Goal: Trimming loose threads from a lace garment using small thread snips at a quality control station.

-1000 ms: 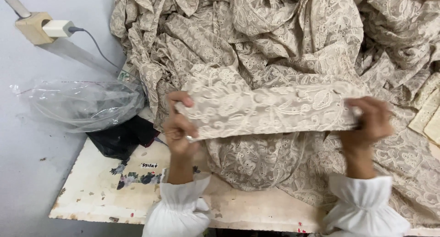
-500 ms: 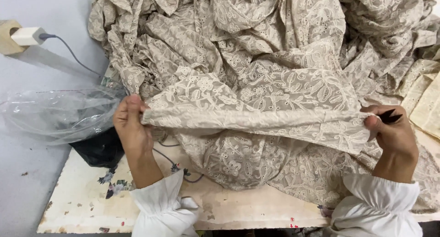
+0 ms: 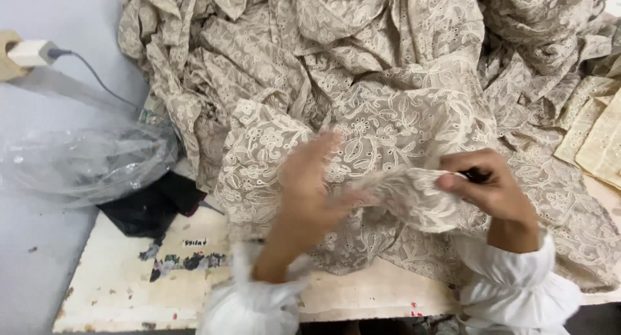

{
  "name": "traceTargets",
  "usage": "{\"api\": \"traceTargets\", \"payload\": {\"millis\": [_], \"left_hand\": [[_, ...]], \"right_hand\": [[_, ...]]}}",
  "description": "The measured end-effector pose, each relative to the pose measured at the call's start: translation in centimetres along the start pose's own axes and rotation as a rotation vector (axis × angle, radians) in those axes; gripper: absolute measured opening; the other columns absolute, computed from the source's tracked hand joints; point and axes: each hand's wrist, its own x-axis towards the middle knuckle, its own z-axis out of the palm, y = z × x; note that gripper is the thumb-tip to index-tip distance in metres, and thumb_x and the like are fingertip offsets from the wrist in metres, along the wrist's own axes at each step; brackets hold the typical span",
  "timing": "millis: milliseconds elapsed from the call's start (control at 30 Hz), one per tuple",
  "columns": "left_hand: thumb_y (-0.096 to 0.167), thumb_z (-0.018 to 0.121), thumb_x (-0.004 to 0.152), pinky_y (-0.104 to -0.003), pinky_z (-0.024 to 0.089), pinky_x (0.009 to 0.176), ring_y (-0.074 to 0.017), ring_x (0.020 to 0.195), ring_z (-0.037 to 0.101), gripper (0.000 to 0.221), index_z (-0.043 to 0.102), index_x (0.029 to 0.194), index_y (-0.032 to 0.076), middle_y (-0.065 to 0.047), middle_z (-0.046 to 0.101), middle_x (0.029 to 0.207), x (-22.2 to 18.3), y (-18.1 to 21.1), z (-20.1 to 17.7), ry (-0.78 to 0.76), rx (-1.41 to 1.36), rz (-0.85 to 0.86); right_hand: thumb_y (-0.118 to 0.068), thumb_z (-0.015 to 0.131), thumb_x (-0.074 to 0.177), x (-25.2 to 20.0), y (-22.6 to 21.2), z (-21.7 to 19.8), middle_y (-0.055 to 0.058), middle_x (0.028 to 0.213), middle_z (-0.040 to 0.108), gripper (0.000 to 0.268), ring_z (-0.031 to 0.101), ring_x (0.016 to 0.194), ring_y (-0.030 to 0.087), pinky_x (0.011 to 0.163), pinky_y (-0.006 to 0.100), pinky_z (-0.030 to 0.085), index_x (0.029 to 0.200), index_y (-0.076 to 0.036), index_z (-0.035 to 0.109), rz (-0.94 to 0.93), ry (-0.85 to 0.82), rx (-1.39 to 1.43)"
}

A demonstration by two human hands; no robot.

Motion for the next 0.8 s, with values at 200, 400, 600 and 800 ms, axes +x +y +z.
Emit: {"api": "traceTargets", "payload": {"millis": [200, 400, 600, 800], "left_hand": [[-0.016, 0.041, 0.06, -0.023, 0.051, 0.071, -0.0181, 0.079, 0.056, 0.03, 0.053, 0.079, 0.003, -0.008, 0.056, 0.077, -1.3, -1.8, 3.1, -0.306, -0.135, 0.028], [0.006, 0.07, 0.067, -0.03, 0.044, 0.05, -0.0193, 0.046, 0.045, 0.028, 0.053, 0.046, 0.009, -0.003, 0.044, 0.052, -1.1, -4.7, -0.9, 0.506, -0.112, 0.049], [0.007, 0.058, 0.074, -0.02, 0.042, 0.049, -0.0069, 0.062, 0.05, 0.018, 0.048, 0.062, 0.016, 0.004, 0.048, 0.067, 1.1, -6.5, -6.1, 0.773, -0.289, -0.052], [-0.021, 0.045, 0.068, -0.023, 0.042, 0.068, -0.0084, 0.066, 0.037, 0.036, 0.043, 0.056, 0.013, 0.001, 0.037, 0.07, 2.5, -7.0, -7.7, 0.805, -0.38, -0.073]], "right_hand": [[-0.016, 0.062, 0.076, 1.2, 0.9, 2.1, 0.003, 0.069, 0.065, 0.012, 0.047, 0.037, 0.003, 0.029, 0.012, 0.036, 0.087, -0.01, 0.064, -0.129, 0.203, -0.556], [0.002, 0.072, 0.073, 1.8, 10.6, -1.7, 0.001, 0.072, 0.062, 0.015, 0.058, 0.058, 0.02, 0.057, 0.027, 0.046, 0.08, -0.011, 0.071, -0.492, 0.845, -1.09], [0.016, 0.061, 0.086, 0.3, 9.2, -4.6, 0.019, 0.082, 0.055, 0.01, 0.047, 0.059, 0.021, 0.041, 0.031, 0.034, 0.088, 0.007, 0.063, -0.613, 1.01, -1.127], [0.027, 0.053, 0.084, -0.6, 6.1, -4.1, 0.018, 0.075, 0.047, 0.024, 0.02, 0.045, 0.015, 0.039, 0.029, 0.017, 0.083, 0.006, 0.063, -0.699, 0.991, -1.126]]}}
